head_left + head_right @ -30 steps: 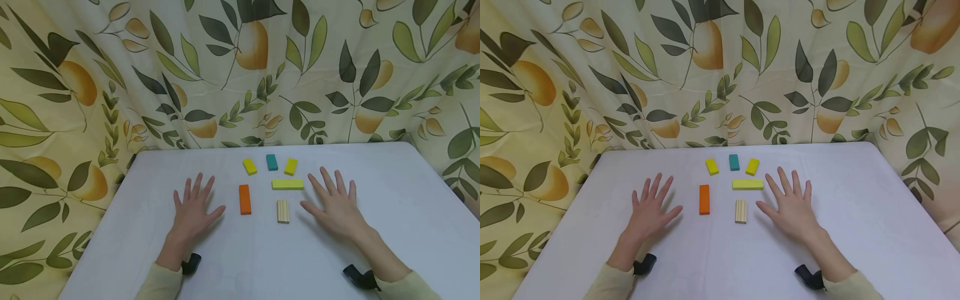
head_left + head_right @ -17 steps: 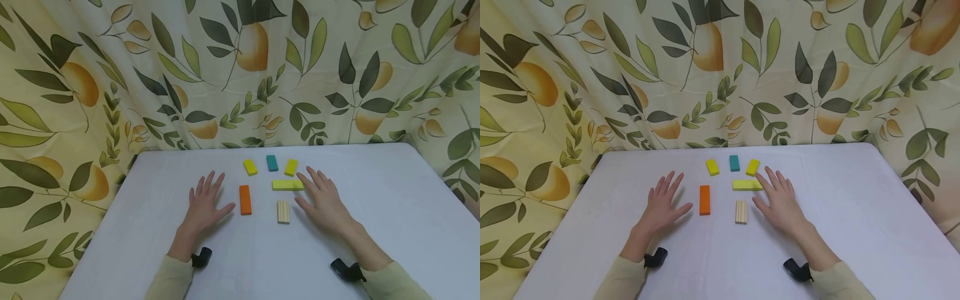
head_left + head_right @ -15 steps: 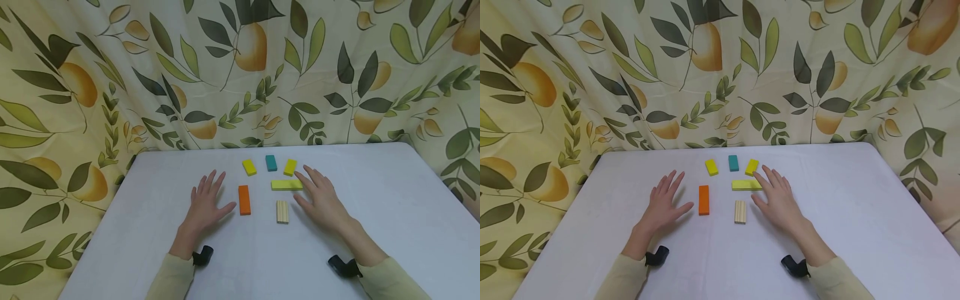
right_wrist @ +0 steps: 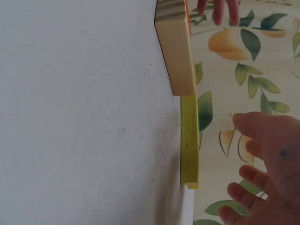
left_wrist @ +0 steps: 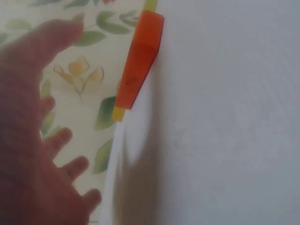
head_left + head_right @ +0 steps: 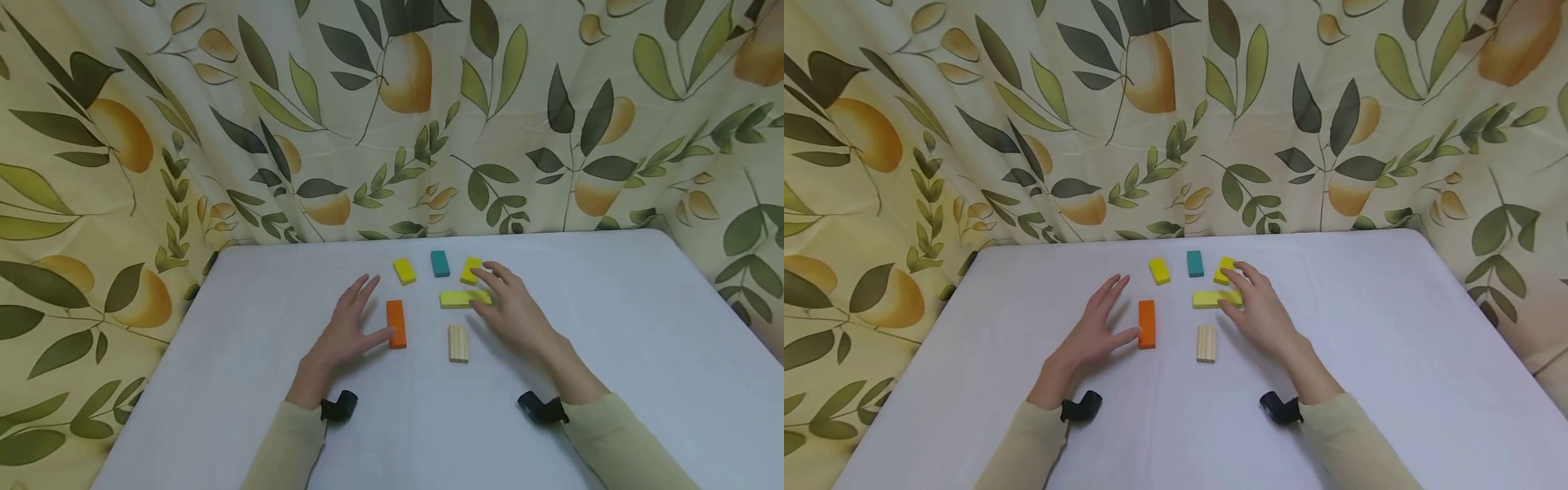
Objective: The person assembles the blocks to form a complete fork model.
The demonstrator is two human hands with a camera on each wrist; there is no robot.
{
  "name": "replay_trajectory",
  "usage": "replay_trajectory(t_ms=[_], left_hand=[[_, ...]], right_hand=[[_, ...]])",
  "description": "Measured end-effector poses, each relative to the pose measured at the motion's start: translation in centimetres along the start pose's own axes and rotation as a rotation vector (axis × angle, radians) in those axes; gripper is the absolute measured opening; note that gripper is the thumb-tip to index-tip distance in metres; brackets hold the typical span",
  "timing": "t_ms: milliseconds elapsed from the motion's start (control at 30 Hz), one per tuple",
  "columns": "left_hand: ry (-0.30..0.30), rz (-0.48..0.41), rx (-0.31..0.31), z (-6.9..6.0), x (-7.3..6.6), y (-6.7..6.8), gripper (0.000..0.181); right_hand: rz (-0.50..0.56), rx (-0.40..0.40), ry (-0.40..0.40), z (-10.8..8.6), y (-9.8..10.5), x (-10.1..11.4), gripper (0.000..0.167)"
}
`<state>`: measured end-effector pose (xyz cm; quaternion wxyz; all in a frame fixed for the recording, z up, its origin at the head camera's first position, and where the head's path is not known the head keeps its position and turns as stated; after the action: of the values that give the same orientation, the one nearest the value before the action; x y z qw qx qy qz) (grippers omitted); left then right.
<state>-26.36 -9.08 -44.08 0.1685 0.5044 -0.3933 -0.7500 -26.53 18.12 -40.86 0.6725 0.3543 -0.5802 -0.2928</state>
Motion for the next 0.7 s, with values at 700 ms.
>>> replay_trajectory(t_ms=[700], left_hand=[[-0.035,-0.16,0.094,0.6,1.1,-2.0,0.09]], right_hand=[[0.139,0.093,-0.019,0.7,-1.4,-2.3,0.051]])
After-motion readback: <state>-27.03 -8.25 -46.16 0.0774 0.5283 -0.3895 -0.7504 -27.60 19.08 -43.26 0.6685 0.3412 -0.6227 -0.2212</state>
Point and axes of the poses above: each hand's wrist, its own z-axis towards the middle knuckle, its own y-axis out of the back of the hand, x = y × z, the point moved 9 cm from there along z, towards the middle knuckle, and after that the axes turned 7 degrees about -y, right-handed, at the moved point
